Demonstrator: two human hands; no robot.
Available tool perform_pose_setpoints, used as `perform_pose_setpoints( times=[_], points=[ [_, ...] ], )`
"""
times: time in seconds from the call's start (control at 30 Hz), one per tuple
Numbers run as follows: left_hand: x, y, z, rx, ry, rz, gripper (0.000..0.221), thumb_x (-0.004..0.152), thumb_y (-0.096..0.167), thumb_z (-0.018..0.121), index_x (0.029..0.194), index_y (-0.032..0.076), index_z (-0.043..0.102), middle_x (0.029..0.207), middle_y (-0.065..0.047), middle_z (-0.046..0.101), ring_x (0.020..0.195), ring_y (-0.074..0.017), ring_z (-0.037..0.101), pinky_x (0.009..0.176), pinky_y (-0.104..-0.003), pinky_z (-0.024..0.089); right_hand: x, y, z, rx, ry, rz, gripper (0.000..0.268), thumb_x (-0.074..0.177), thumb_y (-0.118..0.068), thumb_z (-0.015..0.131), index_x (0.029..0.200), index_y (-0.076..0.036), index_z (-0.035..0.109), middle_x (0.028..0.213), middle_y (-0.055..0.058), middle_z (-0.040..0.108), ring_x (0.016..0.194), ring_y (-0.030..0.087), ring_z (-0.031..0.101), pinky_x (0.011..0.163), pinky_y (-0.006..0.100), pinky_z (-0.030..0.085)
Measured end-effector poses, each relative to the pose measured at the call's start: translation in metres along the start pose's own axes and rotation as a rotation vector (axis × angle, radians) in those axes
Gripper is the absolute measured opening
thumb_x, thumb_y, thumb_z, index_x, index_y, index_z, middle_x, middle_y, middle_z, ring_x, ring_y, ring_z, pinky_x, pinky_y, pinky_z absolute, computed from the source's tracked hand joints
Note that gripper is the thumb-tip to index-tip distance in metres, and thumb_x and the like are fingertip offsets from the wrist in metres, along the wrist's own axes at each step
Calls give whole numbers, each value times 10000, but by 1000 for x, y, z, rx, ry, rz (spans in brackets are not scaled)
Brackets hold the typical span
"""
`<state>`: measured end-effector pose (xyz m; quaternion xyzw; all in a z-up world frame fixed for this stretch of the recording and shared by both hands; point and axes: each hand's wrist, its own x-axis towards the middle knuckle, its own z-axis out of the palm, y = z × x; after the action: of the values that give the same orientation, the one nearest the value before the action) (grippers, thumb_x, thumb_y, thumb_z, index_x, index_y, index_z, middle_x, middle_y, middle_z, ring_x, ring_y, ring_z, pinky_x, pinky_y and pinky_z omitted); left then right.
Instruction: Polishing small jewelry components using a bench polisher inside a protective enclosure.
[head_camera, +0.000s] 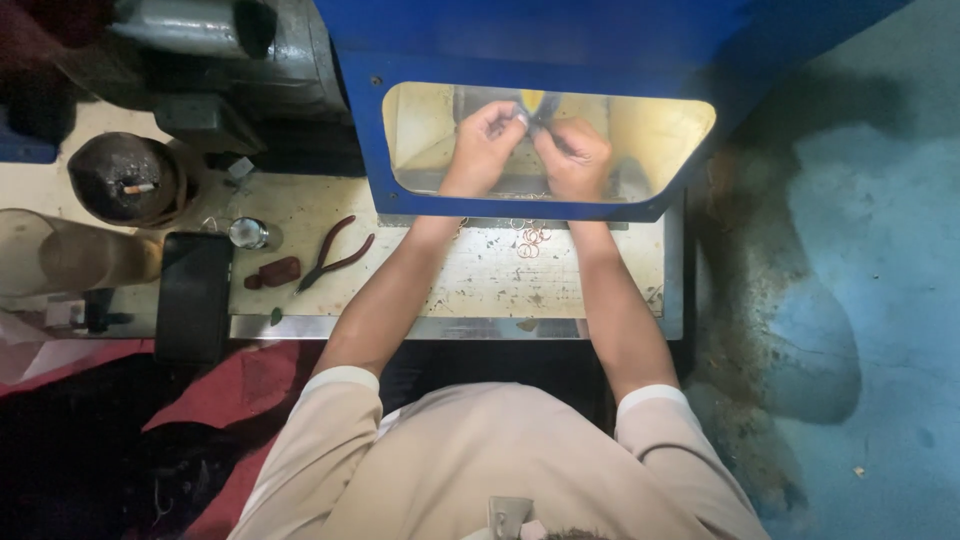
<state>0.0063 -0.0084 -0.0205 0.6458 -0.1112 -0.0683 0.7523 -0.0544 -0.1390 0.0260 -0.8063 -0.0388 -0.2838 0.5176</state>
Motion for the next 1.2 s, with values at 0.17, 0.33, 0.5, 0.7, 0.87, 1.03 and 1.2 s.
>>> perform_pose_setpoints(
  times=[0.17,0.33,0.5,0.7,0.87,1.03,1.2],
  points=[
    [-2,-6,0,-209,35,-206,202,935,205,708,1085,75,747,877,-12,713,815,-109,652,682,-248,561,1,9,5,-10,72,-107,114,888,-1,809,790,-56,790,701,111,676,671,205,690,625,348,546],
    [-5,13,-13,-357,-173,-489,181,952,200,697,1118,132,725,938,33,679,908,-133,625,791,-347,526,1,10,4,73,-8,-229,105,837,14,883,905,-29,815,801,152,710,745,273,735,665,378,575],
    [-4,-7,-23,-390,-130,-501,383,932,221,769,1250,72,616,997,0,663,920,-146,622,818,-381,514,0,29,2,87,-92,-397,130,875,65,867,985,13,822,886,210,712,802,357,741,686,422,579],
    [-6,21,-21,-340,-187,-429,202,921,201,749,1092,98,716,905,-11,707,878,-147,682,757,-329,550,-1,27,2,-20,-11,-454,128,856,34,904,945,-25,833,888,164,727,766,323,747,682,384,586],
    [-5,11,-20,-273,-150,-327,228,952,192,704,1154,87,693,949,-54,741,907,-167,744,775,-316,611,-2,31,1,-43,39,-431,143,832,18,926,921,-46,834,872,143,734,749,304,753,665,379,591],
    [-38,7,-14,344,112,-54,289,1035,231,580,1247,44,639,1129,-227,704,1125,-390,697,946,-483,575,6,44,-4,-114,-13,-360,118,821,44,892,869,-17,803,796,148,711,694,335,736,599,391,593],
    [-124,-9,19,559,84,-97,219,1035,298,493,1151,172,631,1115,-61,632,1108,-263,656,1006,-418,532,7,53,-5,-38,0,-258,119,807,42,878,873,-8,792,813,148,702,713,311,743,629,374,605]
  ],
)
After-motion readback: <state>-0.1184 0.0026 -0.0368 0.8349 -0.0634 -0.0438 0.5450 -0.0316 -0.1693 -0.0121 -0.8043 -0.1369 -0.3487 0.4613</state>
